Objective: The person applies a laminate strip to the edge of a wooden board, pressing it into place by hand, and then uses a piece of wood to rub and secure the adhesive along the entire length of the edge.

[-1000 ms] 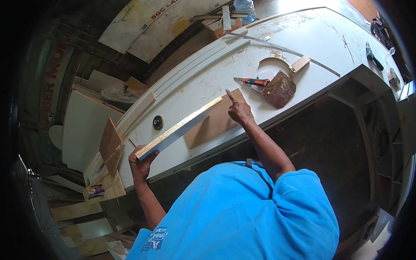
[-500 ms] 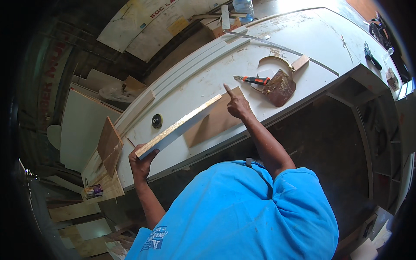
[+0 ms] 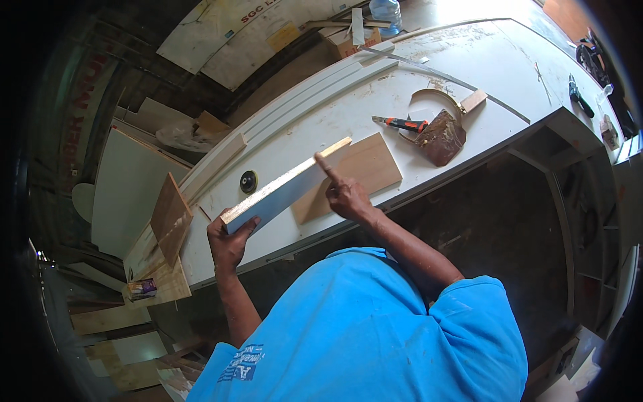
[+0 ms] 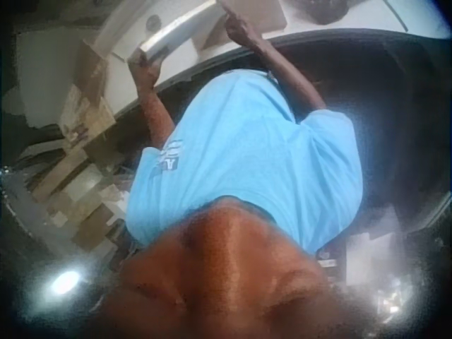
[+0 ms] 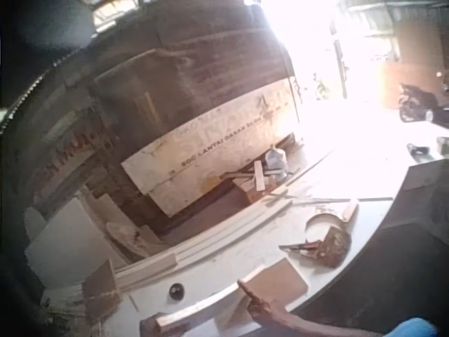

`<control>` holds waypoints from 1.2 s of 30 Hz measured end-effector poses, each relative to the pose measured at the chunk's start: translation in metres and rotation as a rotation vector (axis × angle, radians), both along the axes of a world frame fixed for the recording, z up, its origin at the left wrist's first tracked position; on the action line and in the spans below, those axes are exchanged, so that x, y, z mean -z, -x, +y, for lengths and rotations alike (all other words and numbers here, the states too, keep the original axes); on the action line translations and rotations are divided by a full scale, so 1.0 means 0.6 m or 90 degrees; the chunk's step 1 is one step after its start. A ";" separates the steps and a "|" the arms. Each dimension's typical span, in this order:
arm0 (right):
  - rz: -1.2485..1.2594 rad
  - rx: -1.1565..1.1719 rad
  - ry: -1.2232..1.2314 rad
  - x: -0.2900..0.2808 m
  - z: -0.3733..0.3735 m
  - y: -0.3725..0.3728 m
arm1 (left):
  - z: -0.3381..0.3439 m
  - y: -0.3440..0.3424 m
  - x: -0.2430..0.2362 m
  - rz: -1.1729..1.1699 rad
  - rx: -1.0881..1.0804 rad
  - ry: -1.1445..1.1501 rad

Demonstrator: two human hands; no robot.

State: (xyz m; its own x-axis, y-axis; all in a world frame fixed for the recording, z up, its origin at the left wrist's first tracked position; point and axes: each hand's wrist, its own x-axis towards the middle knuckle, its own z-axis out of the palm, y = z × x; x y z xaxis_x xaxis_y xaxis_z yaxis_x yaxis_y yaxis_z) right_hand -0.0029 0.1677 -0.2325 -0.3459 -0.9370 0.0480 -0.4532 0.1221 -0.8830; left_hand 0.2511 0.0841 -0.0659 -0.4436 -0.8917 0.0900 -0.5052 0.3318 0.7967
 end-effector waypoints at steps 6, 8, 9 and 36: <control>-0.031 -0.153 0.094 -0.124 0.034 -0.062 | -0.001 0.008 -0.010 -0.051 0.046 0.054; -0.018 -0.172 0.176 -0.125 0.033 -0.063 | -0.001 0.007 -0.009 -0.043 0.045 0.042; -0.017 -0.171 0.176 -0.118 0.030 -0.055 | -0.001 0.006 -0.008 -0.036 0.041 0.029; 0.006 -0.121 0.066 -0.132 0.027 -0.054 | -0.007 0.019 -0.012 -0.061 0.037 0.057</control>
State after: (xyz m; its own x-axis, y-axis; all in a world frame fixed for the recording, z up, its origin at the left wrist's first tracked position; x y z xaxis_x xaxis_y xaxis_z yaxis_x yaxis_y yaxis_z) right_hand 0.0297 0.1842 -0.1531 -0.1623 -0.9754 0.1493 -0.4678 -0.0571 -0.8820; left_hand 0.2398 0.0797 -0.0585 -0.5045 -0.8548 0.1221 -0.5558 0.4297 0.7117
